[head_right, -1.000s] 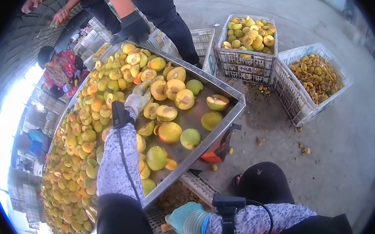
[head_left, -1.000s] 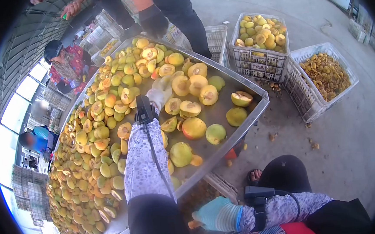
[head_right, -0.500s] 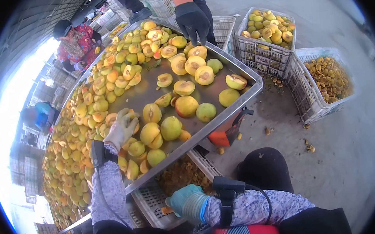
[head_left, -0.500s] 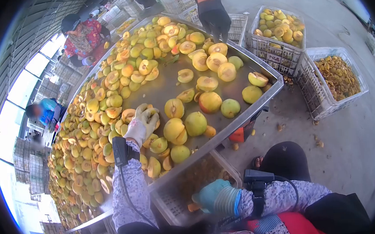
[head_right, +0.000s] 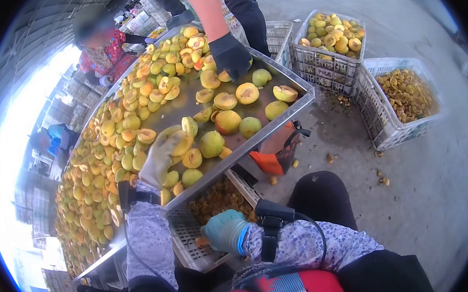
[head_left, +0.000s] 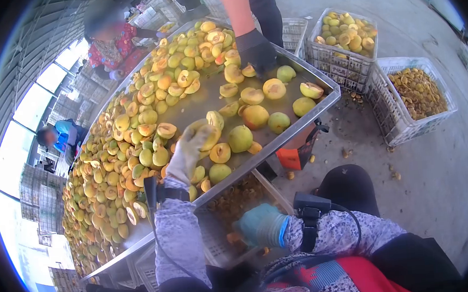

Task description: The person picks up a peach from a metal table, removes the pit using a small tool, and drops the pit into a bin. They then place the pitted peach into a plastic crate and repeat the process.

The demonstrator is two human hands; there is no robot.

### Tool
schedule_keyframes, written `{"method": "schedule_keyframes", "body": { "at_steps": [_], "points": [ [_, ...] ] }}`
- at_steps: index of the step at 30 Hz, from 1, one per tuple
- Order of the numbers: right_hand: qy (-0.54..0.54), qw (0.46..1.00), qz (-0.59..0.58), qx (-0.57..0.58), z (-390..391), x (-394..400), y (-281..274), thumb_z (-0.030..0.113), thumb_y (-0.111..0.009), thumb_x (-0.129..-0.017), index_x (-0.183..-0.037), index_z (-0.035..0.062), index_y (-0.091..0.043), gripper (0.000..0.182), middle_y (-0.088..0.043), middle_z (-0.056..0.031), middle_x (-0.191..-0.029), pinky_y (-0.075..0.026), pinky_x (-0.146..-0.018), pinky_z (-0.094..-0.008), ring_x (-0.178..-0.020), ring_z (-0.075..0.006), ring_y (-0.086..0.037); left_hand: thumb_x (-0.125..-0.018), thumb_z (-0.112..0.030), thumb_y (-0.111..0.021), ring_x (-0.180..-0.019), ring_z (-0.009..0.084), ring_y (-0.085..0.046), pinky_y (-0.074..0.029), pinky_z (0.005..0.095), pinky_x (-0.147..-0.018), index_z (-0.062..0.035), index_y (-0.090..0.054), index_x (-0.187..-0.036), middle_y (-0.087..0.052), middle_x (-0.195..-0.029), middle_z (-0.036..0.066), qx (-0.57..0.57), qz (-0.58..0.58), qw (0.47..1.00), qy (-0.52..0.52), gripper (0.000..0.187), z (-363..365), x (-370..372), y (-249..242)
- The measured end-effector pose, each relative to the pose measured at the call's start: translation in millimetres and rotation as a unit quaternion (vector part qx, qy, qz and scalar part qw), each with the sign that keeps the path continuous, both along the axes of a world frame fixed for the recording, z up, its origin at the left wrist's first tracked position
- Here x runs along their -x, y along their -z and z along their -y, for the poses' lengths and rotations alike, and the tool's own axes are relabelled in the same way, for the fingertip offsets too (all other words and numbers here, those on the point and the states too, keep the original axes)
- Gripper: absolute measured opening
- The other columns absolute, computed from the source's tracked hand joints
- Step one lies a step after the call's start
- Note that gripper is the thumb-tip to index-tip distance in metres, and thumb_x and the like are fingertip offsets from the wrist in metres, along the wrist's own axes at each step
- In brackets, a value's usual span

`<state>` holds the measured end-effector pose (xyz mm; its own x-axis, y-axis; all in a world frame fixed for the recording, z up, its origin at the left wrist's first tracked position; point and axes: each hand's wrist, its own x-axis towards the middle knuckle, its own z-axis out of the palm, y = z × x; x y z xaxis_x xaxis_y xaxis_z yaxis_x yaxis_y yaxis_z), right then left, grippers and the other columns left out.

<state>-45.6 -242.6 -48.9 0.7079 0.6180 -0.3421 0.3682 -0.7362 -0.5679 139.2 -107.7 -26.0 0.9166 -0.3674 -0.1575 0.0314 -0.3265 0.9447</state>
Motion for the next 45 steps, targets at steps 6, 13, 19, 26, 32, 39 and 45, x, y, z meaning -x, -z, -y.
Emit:
{"method": "schedule_keyframes", "body": {
  "at_steps": [6, 13, 19, 26, 32, 39, 45],
  "points": [
    [-0.002, 1.000, -0.025, -0.002, 6, -3, 0, 0.037, -0.049, -0.099, -0.117, 0.0152, -0.068, 0.034, -0.071, -0.0117, -0.102, -0.054, -0.079, -0.0468, -0.098, -0.0316, -0.070, -0.098, -0.052, -0.052, -0.078, 0.0215, -0.068, -0.055, 0.0291, -0.064, -0.0089, -0.060, -0.123, -0.069, -0.101, 0.007, 0.202, -0.131, 0.968, -0.071, 0.050, 7, 0, -20],
    [0.007, 0.997, 0.035, -0.071, 13, 0, 17, 0.031, -0.055, -0.093, -0.108, 0.0184, -0.069, 0.025, -0.070, -0.0107, -0.083, -0.054, -0.073, -0.0465, -0.084, -0.0314, -0.071, -0.099, -0.053, -0.042, -0.068, 0.0199, -0.067, -0.051, 0.0256, -0.053, -0.0060, -0.059, -0.120, -0.069, -0.096, 0.008, 0.159, -0.119, 0.980, -0.011, 0.055, 67, -17, -26],
    [0.059, 0.994, 0.030, -0.082, 23, -9, 8, 0.028, -0.060, -0.087, -0.106, 0.0139, -0.068, 0.025, -0.071, -0.0141, -0.089, -0.054, -0.076, -0.0456, -0.086, -0.0341, -0.070, -0.099, -0.050, -0.046, -0.072, 0.0210, -0.068, -0.056, 0.0261, -0.055, -0.0041, -0.058, -0.125, -0.069, -0.099, 0.010, 0.271, -0.121, 0.954, -0.038, 0.054, 33, 7, -42],
    [0.293, 0.782, 0.211, -0.508, -3, -23, -10, 0.017, -0.069, -0.085, -0.102, 0.0070, -0.063, 0.020, -0.066, -0.0177, -0.086, -0.054, -0.070, -0.0440, -0.080, -0.0376, -0.066, -0.103, -0.040, -0.046, -0.102, 0.0265, -0.068, -0.062, 0.0385, -0.076, 0.0010, -0.050, -0.133, -0.062, -0.121, 0.014, 0.278, -0.074, 0.946, -0.150, 0.051, -65, 127, -51],
    [0.245, 0.824, 0.272, -0.433, -34, -13, -22, 0.020, -0.073, -0.083, -0.111, 0.0130, -0.065, 0.030, -0.066, -0.0128, -0.095, -0.053, -0.076, -0.0417, -0.088, -0.0340, -0.066, -0.105, -0.030, -0.043, -0.111, 0.0215, -0.060, -0.055, 0.0320, -0.090, 0.0016, -0.048, -0.136, -0.057, -0.125, 0.013, 0.122, 0.128, 0.975, -0.137, 0.044, -67, 177, -24],
    [0.197, 0.857, 0.238, -0.412, -43, -2, -15, 0.025, -0.072, -0.083, -0.099, 0.0129, -0.068, 0.021, -0.066, -0.0112, -0.089, -0.053, -0.074, -0.0414, -0.086, -0.0342, -0.066, -0.100, -0.012, -0.051, -0.113, 0.0231, -0.058, -0.051, 0.0349, -0.095, -0.0014, -0.048, -0.136, -0.057, -0.126, 0.013, 0.371, -0.042, 0.909, -0.187, 0.038, -60, 218, 0],
    [0.151, 0.933, 0.119, -0.305, -52, 2, -10, 0.033, -0.069, -0.083, -0.092, 0.0098, -0.068, 0.025, -0.068, -0.0156, -0.088, -0.052, -0.077, -0.0457, -0.088, -0.0371, -0.066, -0.100, -0.024, -0.054, -0.101, 0.0192, -0.061, -0.055, 0.0284, -0.068, -0.0060, -0.051, -0.133, -0.060, -0.114, 0.009, -0.050, 0.254, 0.928, -0.268, 0.038, -89, 253, 10]
  ]
}}
